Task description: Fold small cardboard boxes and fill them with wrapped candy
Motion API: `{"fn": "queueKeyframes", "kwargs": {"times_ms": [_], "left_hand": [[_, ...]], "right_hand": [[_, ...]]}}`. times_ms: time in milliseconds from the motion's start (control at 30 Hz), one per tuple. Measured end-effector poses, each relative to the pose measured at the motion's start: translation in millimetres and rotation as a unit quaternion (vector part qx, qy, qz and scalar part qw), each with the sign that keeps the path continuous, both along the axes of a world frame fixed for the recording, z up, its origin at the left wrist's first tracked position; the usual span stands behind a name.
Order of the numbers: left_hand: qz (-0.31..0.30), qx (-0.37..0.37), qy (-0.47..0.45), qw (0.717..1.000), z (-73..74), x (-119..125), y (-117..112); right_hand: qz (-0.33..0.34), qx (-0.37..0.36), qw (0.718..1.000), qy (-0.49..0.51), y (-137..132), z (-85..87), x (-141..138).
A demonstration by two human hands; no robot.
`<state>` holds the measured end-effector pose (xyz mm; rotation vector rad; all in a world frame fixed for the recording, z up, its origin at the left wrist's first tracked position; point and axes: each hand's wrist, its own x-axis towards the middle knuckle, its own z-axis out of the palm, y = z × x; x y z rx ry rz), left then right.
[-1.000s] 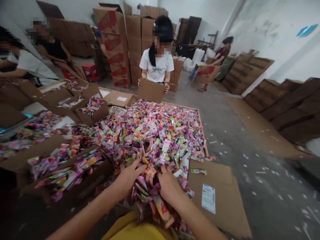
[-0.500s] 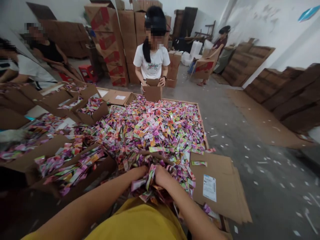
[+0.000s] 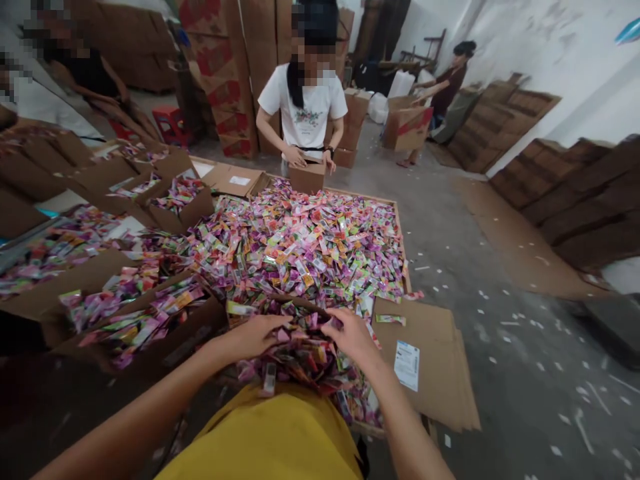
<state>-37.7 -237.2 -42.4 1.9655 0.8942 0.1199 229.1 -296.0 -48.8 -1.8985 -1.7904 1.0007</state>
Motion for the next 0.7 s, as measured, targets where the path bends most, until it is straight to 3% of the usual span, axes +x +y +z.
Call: {"fn": "queueKeyframes", "kwargs": {"times_ms": [100,200,267,300,333,400,500,567,633,700], "left_hand": [[-0.038,0.020,0.026,0.999,-0.3,-14.9,-8.4],[-0.064,0.027,0.107,0.992,-28.4,-6.4,-18.6],[-0.073,0.025,0.120,0.990,-43.1,8.8,-17.9],[-0.080,0.026,0.114,0.990,-43.7,17.1,-13.9],[-0.085,0.029,0.104,0.990,-38.6,24.8,-7.4],[-0.095,0.034,0.073,0.992,-12.0,36.7,12.4],[-0.066,0.053,-0.006,0.996,46.2,43.1,52.4],[0.011,0.108,-0.089,0.990,73.3,38.6,78.3],[0.129,0.153,-0.126,0.972,77.6,26.5,95.0],[0.247,0.118,-0.100,0.957,58.2,8.9,96.7]], "right_hand": [[0.082,-0.014,0.997,0.005,-19.5,-0.8,-16.8],[0.180,-0.022,0.983,-0.021,-26.7,-27.6,-46.5],[0.201,-0.020,0.979,-0.020,-21.1,-43.8,-59.3],[0.199,-0.021,0.980,-0.018,-15.9,-46.4,-61.3],[0.188,-0.019,0.982,-0.012,-9.6,-43.9,-60.0],[0.142,0.007,0.990,0.027,6.0,-22.8,-47.6],[0.043,0.094,0.989,0.109,35.2,32.0,-11.9],[-0.012,0.160,0.982,0.101,53.6,62.6,13.0],[-0.064,0.217,0.974,0.006,62.8,74.3,27.3],[-0.063,0.224,0.967,-0.100,58.5,62.9,22.8]]}}
